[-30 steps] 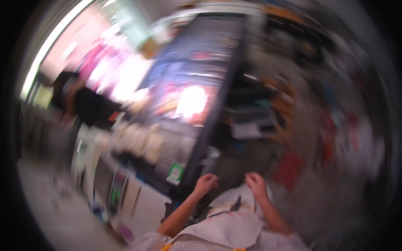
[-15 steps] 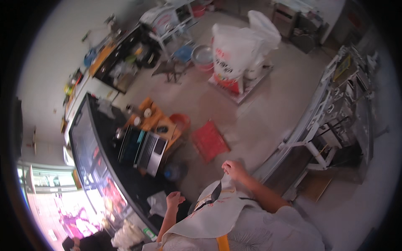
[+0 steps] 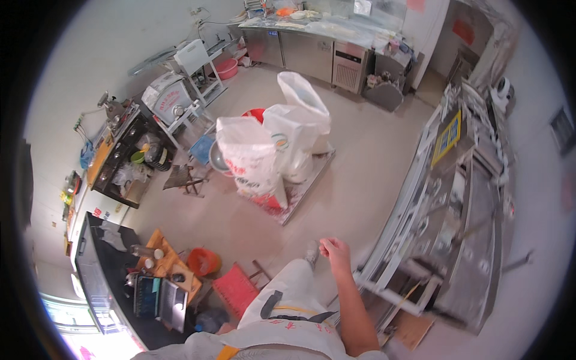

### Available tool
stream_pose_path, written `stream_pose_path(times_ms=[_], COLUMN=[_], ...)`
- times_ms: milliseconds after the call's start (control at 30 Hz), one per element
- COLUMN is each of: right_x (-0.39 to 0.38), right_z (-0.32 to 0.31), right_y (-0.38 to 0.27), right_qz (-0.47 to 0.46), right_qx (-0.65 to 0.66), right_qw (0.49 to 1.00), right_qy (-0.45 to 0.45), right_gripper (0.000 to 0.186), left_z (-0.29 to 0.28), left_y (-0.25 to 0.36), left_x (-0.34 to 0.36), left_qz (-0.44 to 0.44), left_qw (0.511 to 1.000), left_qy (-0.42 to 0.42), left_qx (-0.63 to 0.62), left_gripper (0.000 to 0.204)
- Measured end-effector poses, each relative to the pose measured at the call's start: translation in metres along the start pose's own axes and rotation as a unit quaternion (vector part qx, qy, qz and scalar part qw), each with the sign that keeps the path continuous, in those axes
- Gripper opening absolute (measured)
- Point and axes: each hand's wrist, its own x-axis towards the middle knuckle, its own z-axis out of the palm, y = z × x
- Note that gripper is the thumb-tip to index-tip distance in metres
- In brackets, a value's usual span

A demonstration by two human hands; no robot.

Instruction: The person operates a pasta machine to extrude dough into noodles, then gathers, cuts, and packages the noodles into plastic bags. The person handles dough sheets, noodles, a knife, and plastic bags during the process.

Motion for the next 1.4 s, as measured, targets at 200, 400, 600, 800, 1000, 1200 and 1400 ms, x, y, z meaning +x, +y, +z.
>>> stream_pose_path(times_ms=[200,400,600,800,1000,1200,1400], right_x=[0.173,0.301,0.497,0.737,0.953,1.127,1.297], right_z=[-0.118,-0.201,-0.264,-0.216,-0.116,-0.026,0.073], right_y=[-0.081,-0.218,-0.299,-0.475,-0.623,-0.712,-0.881], right_qz=[-0.001,-0.029,-0.007,-0.048,-0.110,-0.113,-0.198], right_qx=[-0.002,-0.004,-0.022,-0.177,-0.309,-0.357,-0.357], right_qw=[0.992,0.979,0.978,0.979,0.944,0.927,0.910], right_qy=[0.127,0.204,0.206,0.085,-0.025,-0.010,0.070], right_gripper=[0.018,0.014,0.011,0.016,0.019,0.024,0.024], left_z=[-0.242,-0.595,-0.727,-0.732,-0.845,-1.020,-1.389], left_y=[0.088,0.357,0.456,0.412,0.446,0.382,0.397], left_x=[0.370,0.640,0.820,0.890,0.920,1.139,1.273], left_qz=[-0.179,0.032,0.097,-0.158,-0.202,-0.126,0.013], left_qw=[0.980,0.930,0.921,0.903,0.777,0.852,0.838], left_qy=[0.013,0.165,0.108,0.230,0.277,0.310,0.357], left_qx=[-0.082,-0.327,-0.361,-0.327,-0.528,-0.403,-0.412], left_gripper=[0.029,0.035,0.038,0.034,0.026,0.034,0.031])
